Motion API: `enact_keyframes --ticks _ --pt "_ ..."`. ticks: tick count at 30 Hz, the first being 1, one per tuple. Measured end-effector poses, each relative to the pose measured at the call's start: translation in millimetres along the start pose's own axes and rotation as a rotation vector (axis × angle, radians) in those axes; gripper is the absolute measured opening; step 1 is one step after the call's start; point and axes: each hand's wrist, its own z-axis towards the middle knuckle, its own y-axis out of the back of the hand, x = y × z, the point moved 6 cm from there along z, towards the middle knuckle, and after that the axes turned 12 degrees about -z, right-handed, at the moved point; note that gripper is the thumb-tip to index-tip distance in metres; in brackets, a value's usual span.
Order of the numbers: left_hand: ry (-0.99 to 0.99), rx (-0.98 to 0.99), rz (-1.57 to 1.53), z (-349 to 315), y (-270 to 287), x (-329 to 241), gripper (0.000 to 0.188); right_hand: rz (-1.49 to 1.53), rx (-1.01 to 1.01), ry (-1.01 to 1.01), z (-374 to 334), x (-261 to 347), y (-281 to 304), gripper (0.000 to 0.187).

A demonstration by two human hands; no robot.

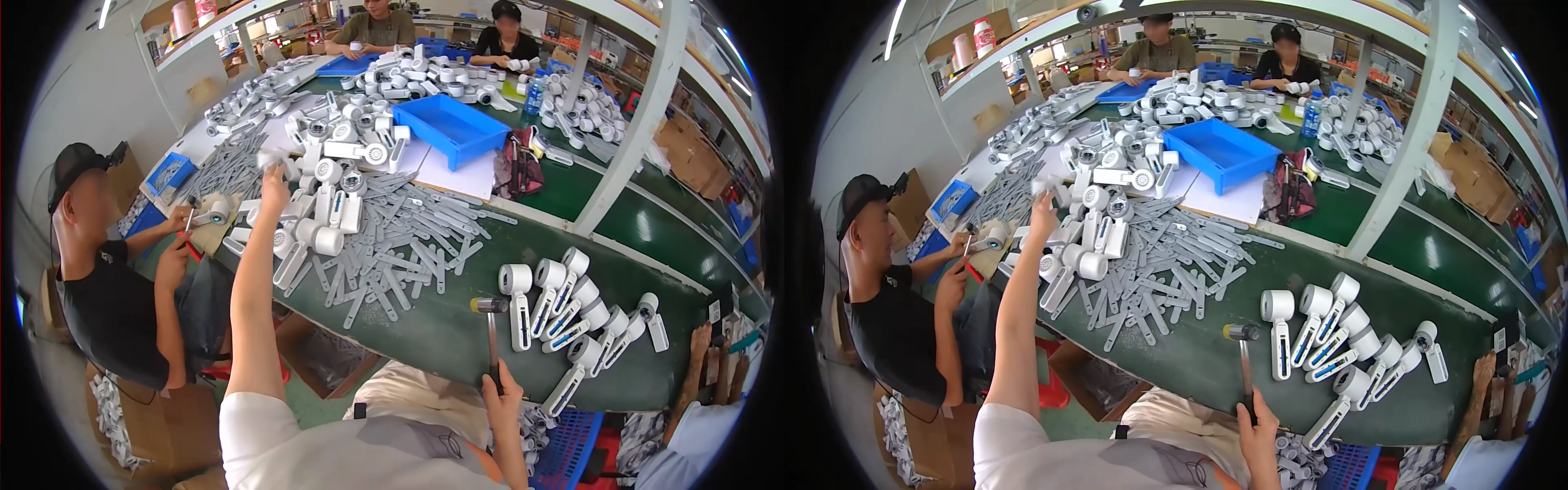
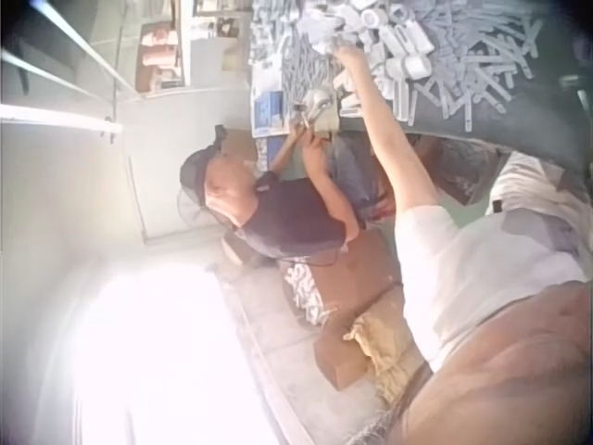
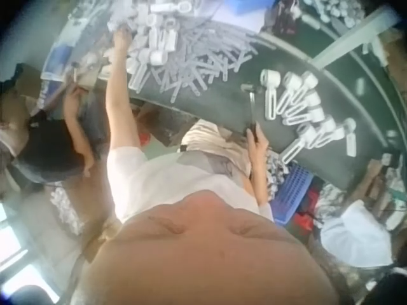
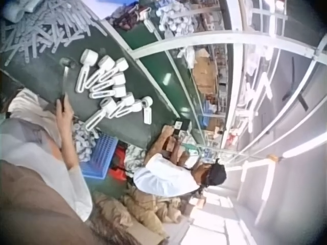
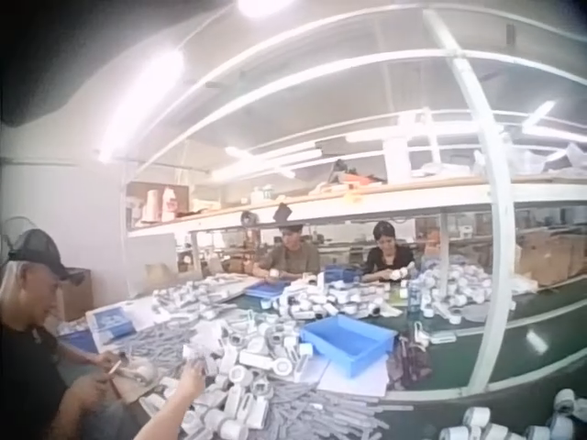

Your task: The person assembles plastic components by hammering small metal pins into them.

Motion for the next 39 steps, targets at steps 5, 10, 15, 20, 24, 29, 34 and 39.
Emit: enact_keyframes --ticks 5,10,15,20,24,29,34,39 --pt "-0.493 0.553 -0.422 -62.5 -35.8 -237.2 0.046 0.044 -0.023 -0.057 -0.8 -4.3 1.5 0.039" --pt "-0.799 0.885 -0.357 -132.1 -84.9 -320.0 0.042 0.067 -0.038 0.011 -2.0 -7.9 1.3 0.038" --pt "-0.612 0.978 -0.497 -126.1 -116.6 -317.0 0.034 0.019 -0.044 0.022 -2.0 1.5 3.0 0.038" --pt "-0.533 0.93 -0.468 -122.8 -129.0 -320.6 0.043 0.024 -0.062 0.05 -0.4 -0.6 1.7 0.04" --pt "-0.311 0.976 -0.509 -118.0 -130.3 -321.9 0.05 0.028 -0.055 0.025 0.7 1.4 3.0 0.04" --pt "-0.264 1.042 -0.547 -118.0 -132.9 -321.5 0.046 0.057 -0.054 0.014 0.4 2.5 1.8 0.04" --pt "-0.216 0.951 -0.693 -100.2 -116.7 -313.9 0.022 0.073 -0.063 0.029 1.2 3.8 1.8 0.039" --pt "0.07 0.931 -0.966 -102.7 -121.0 -292.7 0.025 0.134 -0.038 -0.042 1.4 -0.6 0.4 0.038"
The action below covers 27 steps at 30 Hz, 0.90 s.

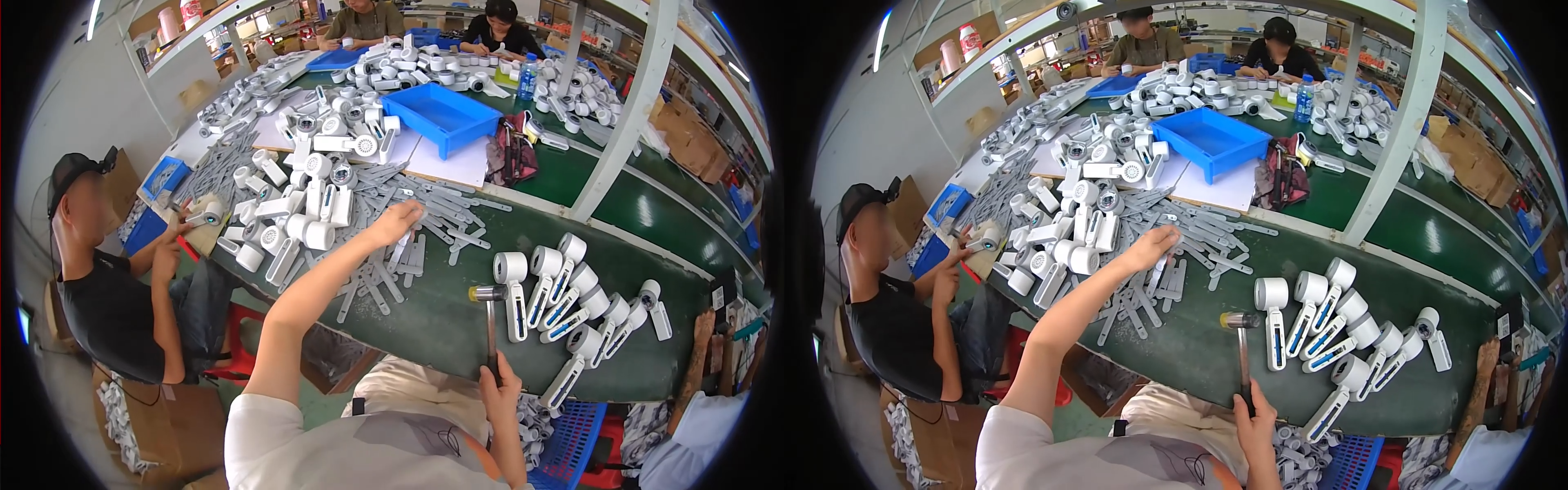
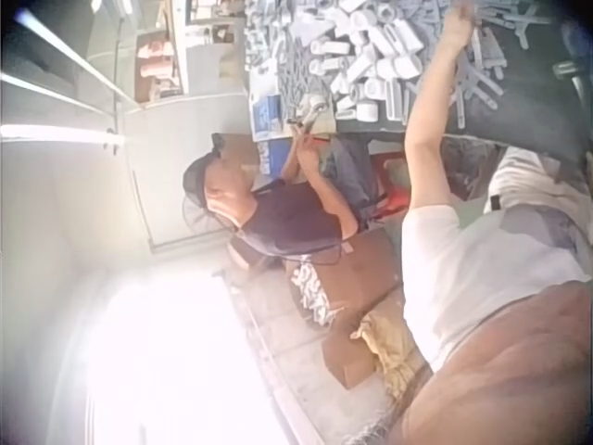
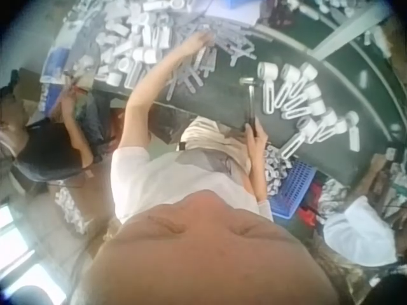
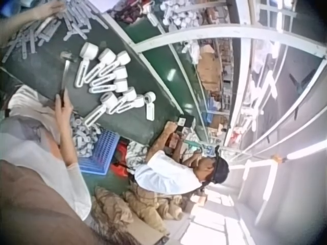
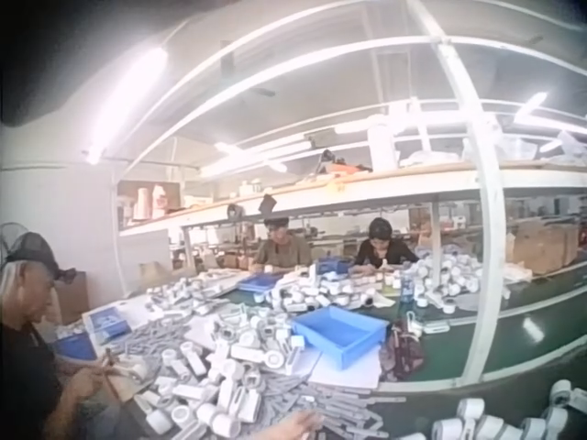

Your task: The person assembles plastic components by hammering small metal pins into them.

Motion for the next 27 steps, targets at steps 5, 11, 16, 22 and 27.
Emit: enact_keyframes --ticks 5,11,16,22,27 --pt "0.007 -0.393 -0.292 -13.0 23.8 11.0 0.028 0.005 0.019 0.001 0.2 -3.5 -1.3 0.039" --pt "0.008 -0.465 0.149 -39.6 33.5 -27.0 0.046 0.003 0.024 -0.01 0.4 -6.1 -1.7 0.039" --pt "-0.056 -0.609 0.148 -52.0 53.5 -33.4 0.038 -0.021 0.02 0.024 0.8 -8.4 -2.6 0.039" --pt "-0.295 0.03 0.59 -55.4 29.7 -51.9 0.026 0.0 0.014 0.01 1.1 -7.4 -1.8 0.038" --pt "-0.135 0.257 0.677 -58.4 15.2 -9.7 0.031 -0.003 0.019 0.022 0.1 -17.3 -3.3 0.04"
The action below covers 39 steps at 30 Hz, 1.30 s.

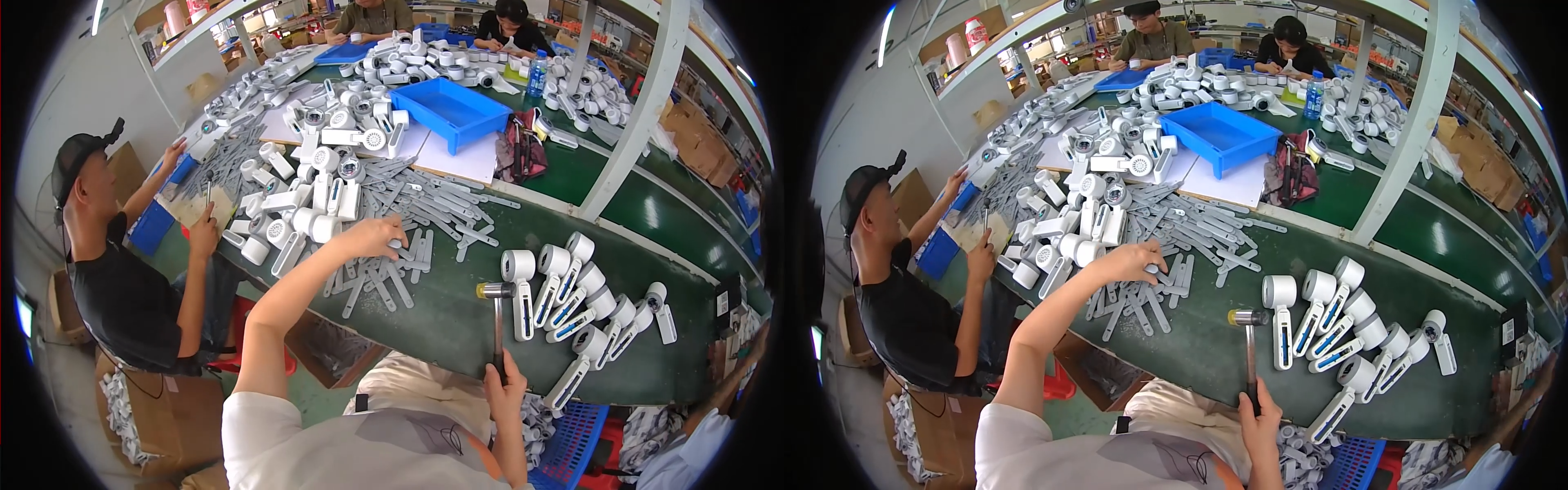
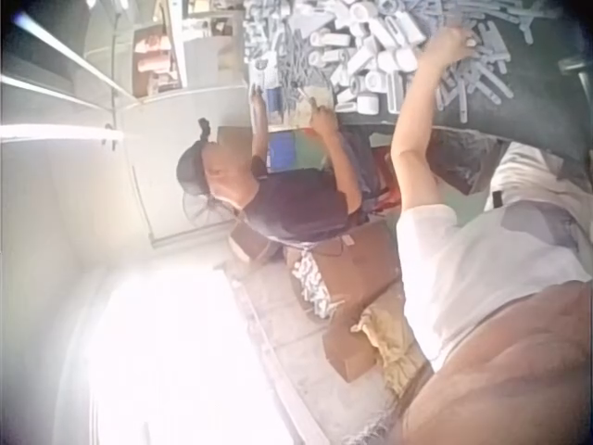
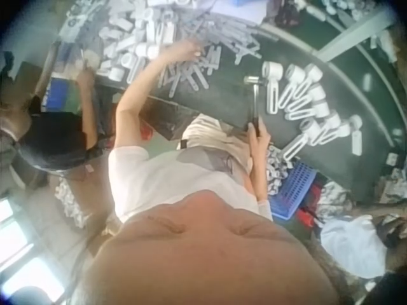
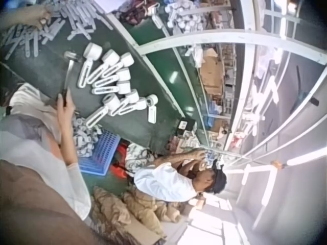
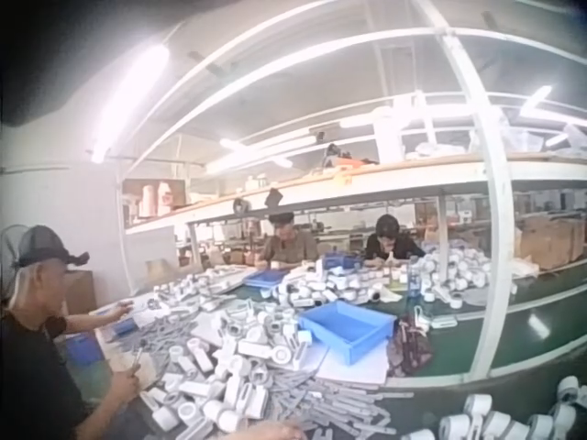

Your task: The person assembles plastic components by hammering small metal pins into them.

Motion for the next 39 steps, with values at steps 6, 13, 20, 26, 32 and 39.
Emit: enact_keyframes --ticks 6,13,20,26,32,39 --pt "0.114 -0.234 -0.111 11.0 7.6 3.8 0.024 0.006 0.003 -0.014 -0.1 2.8 1.6 0.04" --pt "0.446 -0.136 0.116 35.0 -30.5 6.9 0.05 -0.007 0.008 -0.007 0.6 -2.4 1.0 0.04" --pt "0.59 0.033 0.112 39.7 -23.5 -6.3 0.046 0.021 0.028 -0.113 0.4 10.8 2.2 0.038" --pt "0.391 -0.227 -0.201 43.0 -31.3 17.4 0.05 0.033 0.03 -0.103 1.6 11.9 2.6 0.038" --pt "0.49 -0.335 -0.236 53.2 -25.2 2.9 0.053 0.046 0.026 -0.106 0.9 9.8 3.2 0.039" --pt "0.519 -0.039 0.057 66.2 -50.1 -7.6 0.062 0.083 0.033 -0.129 0.7 13.4 1.5 0.039"
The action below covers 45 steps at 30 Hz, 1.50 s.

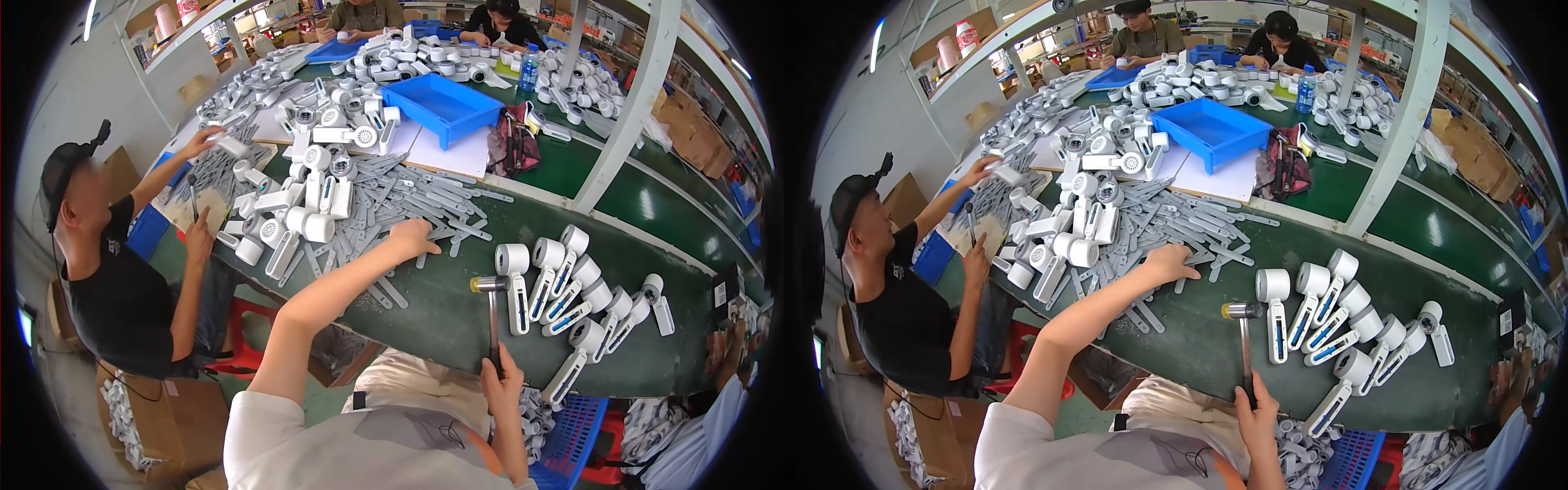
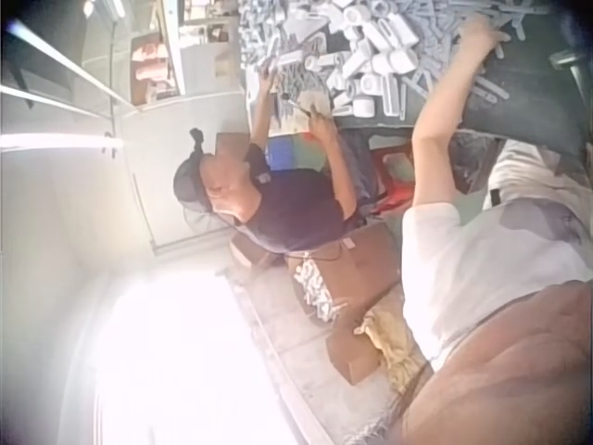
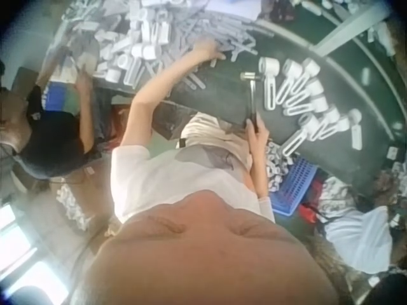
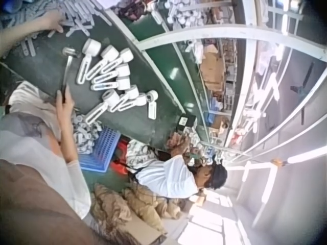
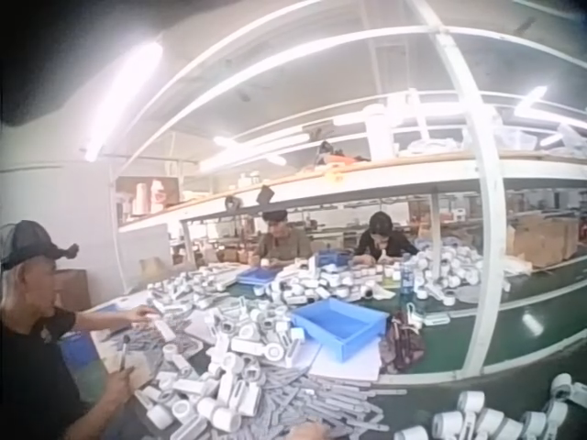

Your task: The person assembles plastic components by hammering small metal pins into them.

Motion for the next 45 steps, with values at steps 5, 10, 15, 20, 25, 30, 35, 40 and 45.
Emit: enact_keyframes --ticks 5,10,15,20,25,30,35,40,45 --pt "0.022 -0.152 -0.122 1.3 4.5 2.8 0.06 -0.025 -0.007 0.022 0.5 -4.1 1.5 0.038" --pt "0.059 -0.089 0.016 9.1 10.2 11.1 0.064 -0.016 0.002 0.013 0.4 -0.4 0.6 0.037" --pt "0.083 -0.144 0.054 7.1 20.9 14.0 0.064 0.0 0.002 -0.013 0.3 -3.3 1.6 0.038" --pt "0.165 -0.095 0.082 0.6 32.9 21.3 0.073 -0.015 -0.007 0.008 0.3 -4.4 1.1 0.038" --pt "0.216 -0.022 -0.017 -3.7 39.3 23.6 0.073 -0.007 -0.004 0.056 1.1 -7.4 -1.0 0.04" --pt "0.084 -0.02 0.131 -4.5 23.0 13.6 0.072 0.005 0.005 -0.024 -0.3 -3.7 0.2 0.038" --pt "0.129 -0.009 0.12 -3.0 24.4 20.2 0.071 -0.021 0.0 -0.006 -0.1 2.5 1.4 0.038" --pt "0.194 0.017 0.19 -3.5 33.2 12.7 0.066 -0.007 0.005 0.046 0.5 -2.2 -1.5 0.039" --pt "0.172 -0.002 0.114 10.3 29.0 18.1 0.058 0.014 -0.005 0.046 0.5 2.7 -0.7 0.039"
